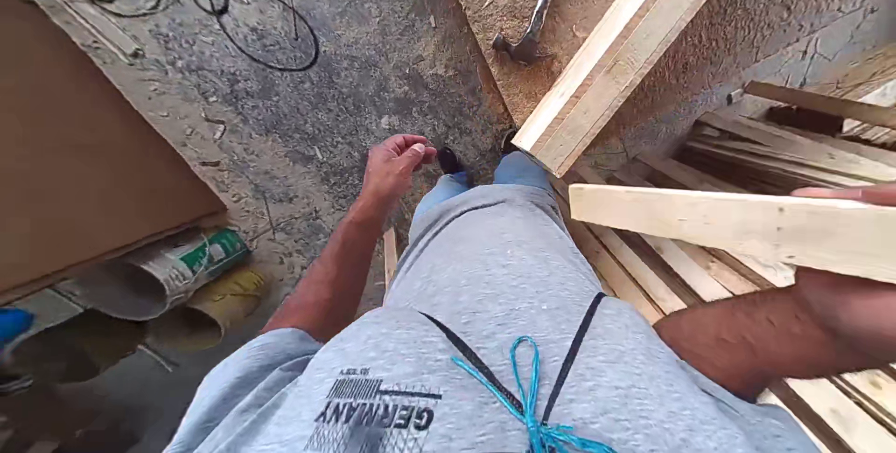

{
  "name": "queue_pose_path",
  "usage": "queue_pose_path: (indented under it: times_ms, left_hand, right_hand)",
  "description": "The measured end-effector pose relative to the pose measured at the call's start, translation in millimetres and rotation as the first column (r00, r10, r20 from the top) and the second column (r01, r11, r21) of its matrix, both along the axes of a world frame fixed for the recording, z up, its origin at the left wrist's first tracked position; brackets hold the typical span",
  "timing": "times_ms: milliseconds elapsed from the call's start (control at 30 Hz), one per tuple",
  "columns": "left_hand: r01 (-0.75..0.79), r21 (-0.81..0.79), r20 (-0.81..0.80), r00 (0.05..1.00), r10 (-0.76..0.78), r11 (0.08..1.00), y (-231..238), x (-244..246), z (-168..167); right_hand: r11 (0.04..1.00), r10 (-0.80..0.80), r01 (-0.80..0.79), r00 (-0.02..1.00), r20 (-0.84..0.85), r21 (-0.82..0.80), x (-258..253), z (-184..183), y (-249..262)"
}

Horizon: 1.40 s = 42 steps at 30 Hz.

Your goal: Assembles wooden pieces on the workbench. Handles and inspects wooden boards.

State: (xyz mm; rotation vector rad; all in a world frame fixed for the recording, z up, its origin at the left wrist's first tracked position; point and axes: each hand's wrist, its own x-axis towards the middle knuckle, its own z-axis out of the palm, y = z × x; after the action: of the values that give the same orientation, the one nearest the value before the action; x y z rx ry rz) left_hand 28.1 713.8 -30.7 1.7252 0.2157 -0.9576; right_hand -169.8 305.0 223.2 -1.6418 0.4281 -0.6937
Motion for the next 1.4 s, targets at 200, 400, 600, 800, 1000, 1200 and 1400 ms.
queue_pose_path:
  times_ms: [200, 400, 600, 800, 1000, 1200, 1400]
  left_hand:
    - [0.071, -0.070, 0.019, 0.997, -0.070, 0.995, -15, -13, -2]
    - [0.212, -0.127, 0.083, 0.976, -0.202, 0.969, -54, -45, 2]
    - [0.323, -0.150, 0.064, 0.946, -0.317, 0.935, -57, -53, 2]
    - [0.531, -0.061, 0.119, 0.845, -0.522, 0.845, -49, -24, -2]
    - [0.639, -0.022, 0.146, 0.763, -0.629, 0.769, -48, -7, 4]
    - [0.748, 0.031, 0.139, 0.653, -0.744, 0.662, -54, -3, 4]
    - [0.776, 0.029, 0.155, 0.619, -0.770, 0.630, -63, 2, 4]
  right_hand:
    - [0.975, 0.216, -0.212, 0.974, -0.064, 0.070, -25, -15, 49]
    - [0.947, 0.319, -0.316, 0.947, -0.044, 0.064, -20, -54, 66]
    - [0.906, 0.419, -0.422, 0.904, -0.088, -0.032, -26, -76, 87]
    - [0.860, 0.457, -0.488, 0.867, -0.199, -0.151, -41, -83, 127]
    - [0.862, 0.378, -0.453, 0.874, -0.306, -0.230, -37, -101, 171]
    - [0.884, 0.303, -0.386, 0.903, -0.306, -0.264, -41, -104, 188]
    - [0.892, 0.256, -0.344, 0.919, -0.300, -0.293, -46, -101, 195]
